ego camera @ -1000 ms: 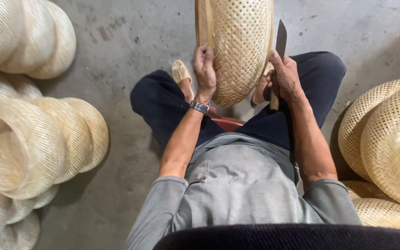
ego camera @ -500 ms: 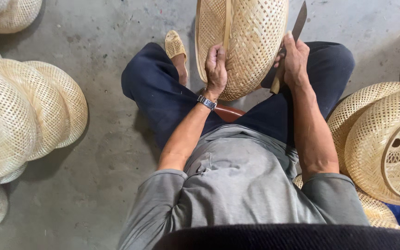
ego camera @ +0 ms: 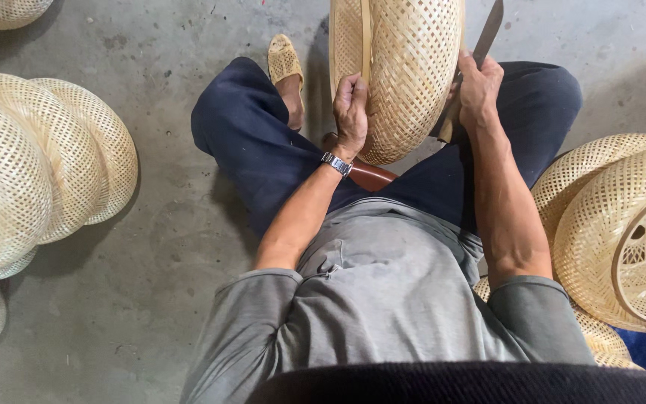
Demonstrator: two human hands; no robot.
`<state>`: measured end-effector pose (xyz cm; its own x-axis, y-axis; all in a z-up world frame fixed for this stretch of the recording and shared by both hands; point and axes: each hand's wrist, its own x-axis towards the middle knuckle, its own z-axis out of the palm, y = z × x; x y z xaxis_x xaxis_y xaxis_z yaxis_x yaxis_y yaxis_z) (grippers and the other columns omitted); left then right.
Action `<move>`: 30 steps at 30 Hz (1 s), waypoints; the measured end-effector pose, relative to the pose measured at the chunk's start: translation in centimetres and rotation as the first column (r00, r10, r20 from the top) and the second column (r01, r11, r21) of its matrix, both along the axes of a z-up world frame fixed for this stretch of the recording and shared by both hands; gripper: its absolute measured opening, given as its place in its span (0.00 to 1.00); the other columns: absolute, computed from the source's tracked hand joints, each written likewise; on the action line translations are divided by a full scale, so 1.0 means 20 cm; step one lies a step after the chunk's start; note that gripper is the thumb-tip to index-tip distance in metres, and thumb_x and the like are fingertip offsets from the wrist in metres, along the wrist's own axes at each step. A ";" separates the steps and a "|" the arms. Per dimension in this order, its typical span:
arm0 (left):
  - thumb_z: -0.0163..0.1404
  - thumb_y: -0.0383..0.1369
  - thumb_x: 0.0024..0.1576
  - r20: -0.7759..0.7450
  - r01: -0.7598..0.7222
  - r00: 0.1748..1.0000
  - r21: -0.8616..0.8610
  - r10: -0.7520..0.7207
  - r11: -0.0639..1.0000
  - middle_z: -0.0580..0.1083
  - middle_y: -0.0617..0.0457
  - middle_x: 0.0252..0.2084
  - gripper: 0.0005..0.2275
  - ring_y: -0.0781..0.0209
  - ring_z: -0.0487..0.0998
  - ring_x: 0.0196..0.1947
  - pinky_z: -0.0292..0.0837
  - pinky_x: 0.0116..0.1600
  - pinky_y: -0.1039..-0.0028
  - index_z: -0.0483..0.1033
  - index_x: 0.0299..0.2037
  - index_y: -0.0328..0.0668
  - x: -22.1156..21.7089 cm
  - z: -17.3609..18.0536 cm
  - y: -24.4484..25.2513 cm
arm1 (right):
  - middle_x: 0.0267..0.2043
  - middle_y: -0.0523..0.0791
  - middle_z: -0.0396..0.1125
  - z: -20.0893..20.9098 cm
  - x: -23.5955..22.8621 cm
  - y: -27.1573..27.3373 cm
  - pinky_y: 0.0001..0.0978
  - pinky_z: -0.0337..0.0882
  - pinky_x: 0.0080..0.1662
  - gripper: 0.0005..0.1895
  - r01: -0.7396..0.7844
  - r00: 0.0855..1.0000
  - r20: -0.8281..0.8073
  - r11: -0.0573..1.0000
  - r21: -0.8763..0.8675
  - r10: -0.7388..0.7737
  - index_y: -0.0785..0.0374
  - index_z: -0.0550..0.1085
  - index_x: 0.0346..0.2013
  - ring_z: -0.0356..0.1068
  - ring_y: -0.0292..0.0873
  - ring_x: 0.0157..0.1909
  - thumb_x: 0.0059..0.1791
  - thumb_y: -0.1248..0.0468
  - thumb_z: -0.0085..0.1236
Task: The person sits on the floor and uses a knife to trim and adjust the rim of a woven basket. They rotate the basket to work on different sections of the edge, occasionally placing it down and picking it up again.
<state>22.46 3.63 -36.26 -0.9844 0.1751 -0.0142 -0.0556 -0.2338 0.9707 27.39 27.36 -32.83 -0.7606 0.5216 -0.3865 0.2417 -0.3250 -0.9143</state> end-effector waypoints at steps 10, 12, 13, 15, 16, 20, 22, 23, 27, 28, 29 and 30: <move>0.46 0.32 0.72 -0.229 0.092 0.965 -0.168 -0.130 0.982 0.71 0.56 0.40 0.09 0.68 0.70 0.40 0.70 0.45 0.81 0.74 0.55 0.35 0.11 0.72 0.14 | 0.34 0.46 0.73 0.27 -0.02 0.18 0.25 0.69 0.29 0.09 -0.063 0.907 -0.420 0.977 -0.206 -0.030 0.69 0.77 0.46 0.69 0.34 0.27 0.63 0.65 0.54; 0.45 0.30 0.73 -0.488 0.056 0.858 -0.225 -0.162 0.973 0.73 0.50 0.47 0.08 0.62 0.75 0.46 0.76 0.52 0.79 0.71 0.58 0.36 0.12 0.95 0.16 | 0.40 0.48 0.76 0.35 -0.06 0.19 0.29 0.79 0.37 0.08 -0.039 0.887 -0.459 0.981 -0.188 -0.053 0.69 0.77 0.50 0.75 0.37 0.34 0.62 0.66 0.55; 0.44 0.28 0.73 -0.535 0.061 0.822 -0.259 -0.196 0.964 0.73 0.48 0.48 0.09 0.59 0.76 0.47 0.76 0.53 0.76 0.70 0.60 0.35 0.14 1.06 0.17 | 0.41 0.49 0.76 0.38 -0.09 0.18 0.30 0.79 0.38 0.09 -0.064 0.861 -0.504 0.967 -0.245 -0.071 0.69 0.77 0.50 0.76 0.39 0.35 0.61 0.65 0.55; 0.44 0.25 0.72 -0.623 0.058 0.736 -0.331 -0.264 0.942 0.73 0.44 0.51 0.12 0.52 0.78 0.49 0.74 0.55 0.70 0.68 0.64 0.34 0.16 1.26 0.19 | 0.42 0.49 0.75 0.43 -0.15 0.16 0.30 0.79 0.39 0.10 -0.126 0.799 -0.591 0.930 -0.345 -0.112 0.69 0.77 0.51 0.76 0.39 0.36 0.61 0.64 0.55; 0.44 0.24 0.71 -0.633 0.061 0.715 -0.367 -0.298 0.928 0.73 0.43 0.52 0.13 0.51 0.78 0.48 0.75 0.53 0.70 0.68 0.65 0.34 0.18 1.36 0.18 | 0.42 0.49 0.75 0.46 -0.18 0.15 0.30 0.79 0.39 0.10 -0.148 0.770 -0.626 0.921 -0.361 -0.122 0.69 0.76 0.51 0.76 0.39 0.37 0.61 0.64 0.55; 0.45 0.20 0.68 -0.662 0.019 0.634 -0.503 -0.399 0.864 0.73 0.39 0.54 0.17 0.47 0.79 0.49 0.77 0.51 0.68 0.65 0.67 0.31 0.24 1.58 0.16 | 0.44 0.49 0.75 0.46 -0.25 0.06 0.31 0.79 0.41 0.11 -0.244 0.680 -0.718 0.879 -0.409 -0.146 0.69 0.76 0.53 0.76 0.39 0.39 0.60 0.63 0.56; 0.46 0.20 0.68 -0.676 -0.025 0.608 -0.541 -0.417 0.841 0.72 0.38 0.56 0.18 0.46 0.79 0.50 0.77 0.52 0.67 0.64 0.68 0.31 0.27 1.62 0.14 | 0.45 0.49 0.75 0.43 -0.27 -0.02 0.31 0.79 0.41 0.12 -0.289 0.660 -0.737 0.857 -0.428 -0.145 0.69 0.75 0.53 0.76 0.39 0.40 0.60 0.63 0.56; 0.46 0.20 0.68 -0.684 -0.045 0.600 -0.547 -0.416 0.836 0.72 0.38 0.57 0.18 0.46 0.78 0.51 0.77 0.53 0.67 0.64 0.69 0.31 0.28 1.63 0.12 | 0.45 0.49 0.74 0.40 -0.29 -0.05 0.31 0.79 0.42 0.13 -0.311 0.653 -0.745 0.846 -0.433 -0.141 0.69 0.75 0.54 0.76 0.39 0.40 0.60 0.62 0.56; 0.46 0.20 0.68 -0.700 -0.107 0.611 -0.535 -0.369 0.838 0.72 0.40 0.58 0.18 0.48 0.79 0.53 0.77 0.57 0.67 0.65 0.69 0.33 0.30 1.60 0.05 | 0.47 0.49 0.74 0.31 -0.40 -0.17 0.31 0.79 0.44 0.14 -0.384 0.639 -0.762 0.813 -0.437 -0.108 0.69 0.74 0.55 0.75 0.39 0.42 0.59 0.61 0.57; 0.46 0.20 0.68 -0.704 -0.135 0.613 -0.541 -0.359 0.830 0.72 0.40 0.58 0.18 0.48 0.79 0.53 0.77 0.57 0.67 0.65 0.69 0.33 0.30 1.59 0.03 | 0.48 0.49 0.74 0.29 -0.42 -0.20 0.31 0.79 0.44 0.15 -0.397 0.641 -0.761 0.806 -0.439 -0.098 0.69 0.74 0.56 0.75 0.40 0.43 0.59 0.61 0.57; 0.47 0.20 0.69 -0.707 -0.164 0.615 -0.547 -0.349 0.821 0.72 0.41 0.58 0.18 0.48 0.78 0.53 0.77 0.57 0.67 0.65 0.69 0.33 0.29 1.58 0.01 | 0.48 0.49 0.74 0.26 -0.46 -0.22 0.32 0.79 0.44 0.15 -0.416 0.638 -0.766 0.799 -0.434 -0.084 0.69 0.74 0.56 0.75 0.40 0.43 0.59 0.61 0.57; 0.47 0.21 0.69 -0.711 -0.191 0.617 -0.551 -0.337 0.813 0.72 0.41 0.58 0.18 0.48 0.78 0.53 0.77 0.57 0.67 0.65 0.69 0.34 0.29 1.56 0.00 | 0.49 0.49 0.74 0.24 -0.48 -0.24 0.32 0.79 0.45 0.16 -0.427 0.641 -0.764 0.795 -0.431 -0.071 0.69 0.74 0.56 0.75 0.40 0.44 0.59 0.61 0.57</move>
<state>28.21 3.53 -5.07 -0.6513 0.4676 0.5977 0.7517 0.2902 0.5922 17.80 22.60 -28.12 -0.9567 0.2353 0.1712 -0.2897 -0.8264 -0.4828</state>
